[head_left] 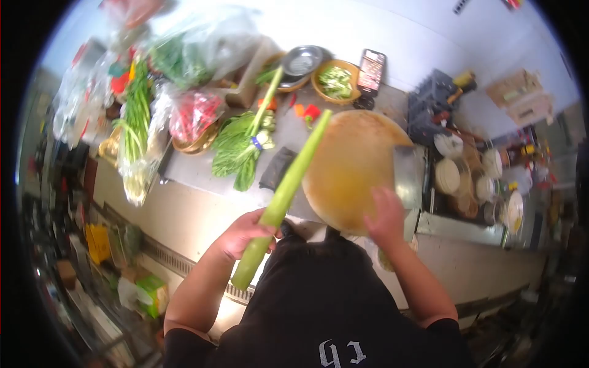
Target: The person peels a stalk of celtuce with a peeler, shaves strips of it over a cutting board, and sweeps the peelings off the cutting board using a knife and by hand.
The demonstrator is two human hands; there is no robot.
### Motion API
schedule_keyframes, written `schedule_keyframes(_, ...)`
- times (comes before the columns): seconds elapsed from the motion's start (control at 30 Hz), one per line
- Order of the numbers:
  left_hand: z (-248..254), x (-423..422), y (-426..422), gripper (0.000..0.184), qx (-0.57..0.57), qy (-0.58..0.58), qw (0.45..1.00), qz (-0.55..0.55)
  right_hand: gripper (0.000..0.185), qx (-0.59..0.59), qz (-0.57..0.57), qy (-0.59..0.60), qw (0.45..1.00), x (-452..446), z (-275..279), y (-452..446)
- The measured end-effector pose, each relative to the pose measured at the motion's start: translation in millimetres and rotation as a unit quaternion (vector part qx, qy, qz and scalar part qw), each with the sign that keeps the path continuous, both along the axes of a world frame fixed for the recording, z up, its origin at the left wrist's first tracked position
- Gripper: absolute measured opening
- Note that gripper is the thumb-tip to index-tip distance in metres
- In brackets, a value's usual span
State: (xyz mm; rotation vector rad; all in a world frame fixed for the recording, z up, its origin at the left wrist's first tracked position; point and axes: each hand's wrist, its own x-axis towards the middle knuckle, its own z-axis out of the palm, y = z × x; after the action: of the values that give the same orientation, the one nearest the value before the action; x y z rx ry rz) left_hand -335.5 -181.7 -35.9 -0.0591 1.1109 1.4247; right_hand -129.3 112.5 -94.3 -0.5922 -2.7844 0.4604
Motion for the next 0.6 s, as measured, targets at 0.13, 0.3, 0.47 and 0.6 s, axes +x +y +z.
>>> schedule_keyframes(0.13,16,30,1,0.053,-0.131,0.318,0.935,-0.082,0.064,0.043,0.226,0.087,0.969,-59,49,-45)
schedule_keyframes(0.3,18,70,-28,0.042,-0.230,0.616,0.740,-0.139,0.058,-0.014,0.470,-0.013,0.882,-110,51,-89)
schedule_keyframes(0.47,25,83,-99,0.037,-0.316,0.680,0.658,-0.067,0.040,-0.065,0.527,-0.127,0.838,-132,41,-143)
schedule_keyframes(0.6,47,73,-190,0.036,-0.397,0.649,0.649,0.003,0.036,0.004,0.490,0.064,0.869,-164,47,-200)
